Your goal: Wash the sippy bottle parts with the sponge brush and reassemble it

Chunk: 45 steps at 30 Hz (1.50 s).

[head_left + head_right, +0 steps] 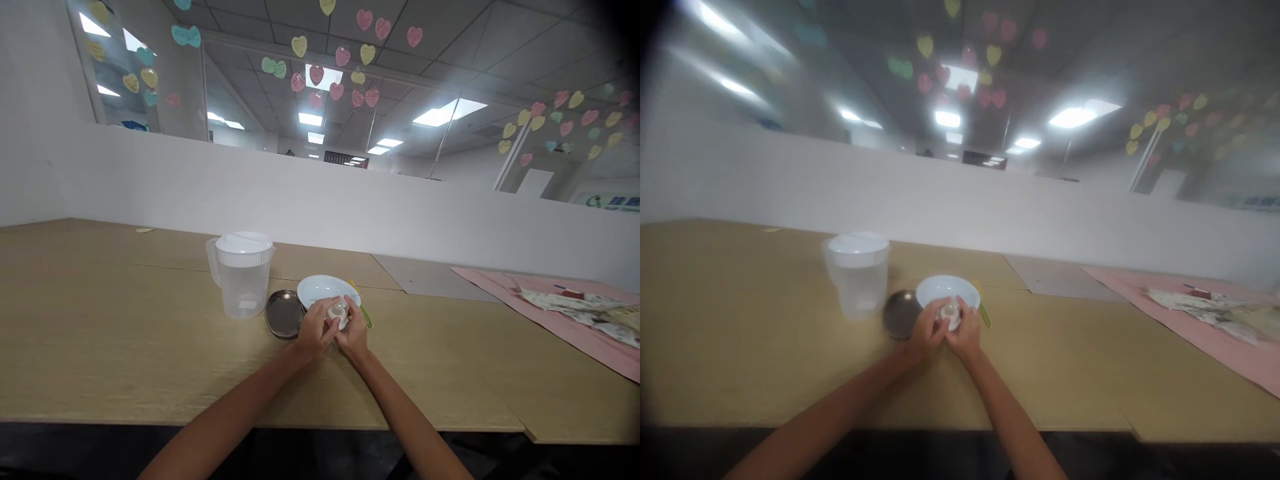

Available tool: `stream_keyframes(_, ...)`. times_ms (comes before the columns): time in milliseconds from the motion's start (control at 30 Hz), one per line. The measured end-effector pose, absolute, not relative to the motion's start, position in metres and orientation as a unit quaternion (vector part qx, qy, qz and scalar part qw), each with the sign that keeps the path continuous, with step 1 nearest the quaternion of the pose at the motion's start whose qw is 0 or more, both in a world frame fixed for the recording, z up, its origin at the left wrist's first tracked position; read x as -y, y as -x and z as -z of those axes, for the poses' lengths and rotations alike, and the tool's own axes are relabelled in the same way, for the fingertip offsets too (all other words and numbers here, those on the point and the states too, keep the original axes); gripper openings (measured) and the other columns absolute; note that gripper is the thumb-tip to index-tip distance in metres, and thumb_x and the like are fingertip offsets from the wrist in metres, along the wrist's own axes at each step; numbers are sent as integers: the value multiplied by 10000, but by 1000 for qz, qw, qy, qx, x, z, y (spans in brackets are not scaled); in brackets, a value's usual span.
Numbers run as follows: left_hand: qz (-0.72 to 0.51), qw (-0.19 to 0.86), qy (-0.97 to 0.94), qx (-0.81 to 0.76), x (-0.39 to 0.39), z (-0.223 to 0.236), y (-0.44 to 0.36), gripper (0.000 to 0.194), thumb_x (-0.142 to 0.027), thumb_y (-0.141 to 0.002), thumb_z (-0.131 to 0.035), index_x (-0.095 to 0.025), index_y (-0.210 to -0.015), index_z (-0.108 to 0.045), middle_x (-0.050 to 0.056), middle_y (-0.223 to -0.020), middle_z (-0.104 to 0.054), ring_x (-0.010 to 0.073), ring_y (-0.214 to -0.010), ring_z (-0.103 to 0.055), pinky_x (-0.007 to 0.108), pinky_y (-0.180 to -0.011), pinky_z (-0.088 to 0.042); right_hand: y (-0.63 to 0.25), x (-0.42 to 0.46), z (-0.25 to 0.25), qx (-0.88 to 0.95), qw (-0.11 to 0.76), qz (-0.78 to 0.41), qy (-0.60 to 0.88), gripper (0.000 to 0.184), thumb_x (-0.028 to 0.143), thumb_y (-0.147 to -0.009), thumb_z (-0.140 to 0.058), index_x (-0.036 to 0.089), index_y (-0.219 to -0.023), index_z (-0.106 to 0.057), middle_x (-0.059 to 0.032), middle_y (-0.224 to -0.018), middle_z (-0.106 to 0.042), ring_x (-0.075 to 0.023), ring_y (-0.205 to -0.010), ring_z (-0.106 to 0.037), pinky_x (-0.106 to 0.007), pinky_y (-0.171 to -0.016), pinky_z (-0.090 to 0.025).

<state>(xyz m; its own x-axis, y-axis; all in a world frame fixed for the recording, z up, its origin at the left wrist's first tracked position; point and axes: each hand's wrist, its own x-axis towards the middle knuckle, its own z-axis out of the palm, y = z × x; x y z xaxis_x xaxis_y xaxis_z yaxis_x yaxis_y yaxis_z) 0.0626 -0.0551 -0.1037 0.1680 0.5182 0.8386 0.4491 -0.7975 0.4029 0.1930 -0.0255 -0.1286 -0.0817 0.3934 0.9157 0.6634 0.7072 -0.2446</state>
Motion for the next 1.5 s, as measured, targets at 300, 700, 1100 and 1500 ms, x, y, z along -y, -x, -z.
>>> stream_keyframes(300, -517, 38, -792, -324, 54, 112, -58, 672, -350, -840, -392, -150, -1373, -33, 151, -1267, -439, 225, -1121, -441, 387, -931, -341, -201, 35, 122, 730, 583, 51, 354, 470, 339, -811, -396, 166, -1248, -383, -56, -814, -554, -185, -723, -504, -344, -678, -427)
stream_keyframes(700, -484, -49, -769, -415, 52, 110, -68, 669, -394, -652, -565, -144, -1246, -385, 101, -1003, -616, 249, -932, -532, 433, -931, -252, -203, 37, 109, 727, 576, -43, 372, 444, 402, -694, -583, 163, -1058, -500, -79, -945, -579, -197, -819, -533, -335, -740, -438)
stream_keyframes(1100, -497, -78, -763, -405, 51, 106, -69, 547, -393, -653, -584, -145, -1130, -482, 78, -934, -624, 236, -878, -529, 400, -846, -339, -202, 36, 115, 695, 604, -28, 389, 430, 383, -797, -458, 158, -1163, -430, -109, -1060, -565, -224, -962, -540, -379, -814, -440)
stream_keyframes(1500, -496, -77, -757, -418, 52, 105, -67, 530, -479, -637, -616, -184, -1065, -514, 76, -978, -633, 244, -937, -541, 437, -938, -267, -205, 28, 104, 545, 749, 38, 375, 558, 355, -802, -467, 174, -1293, -271, -166, -1279, -341, -248, -1150, -396, -412, -905, -372)
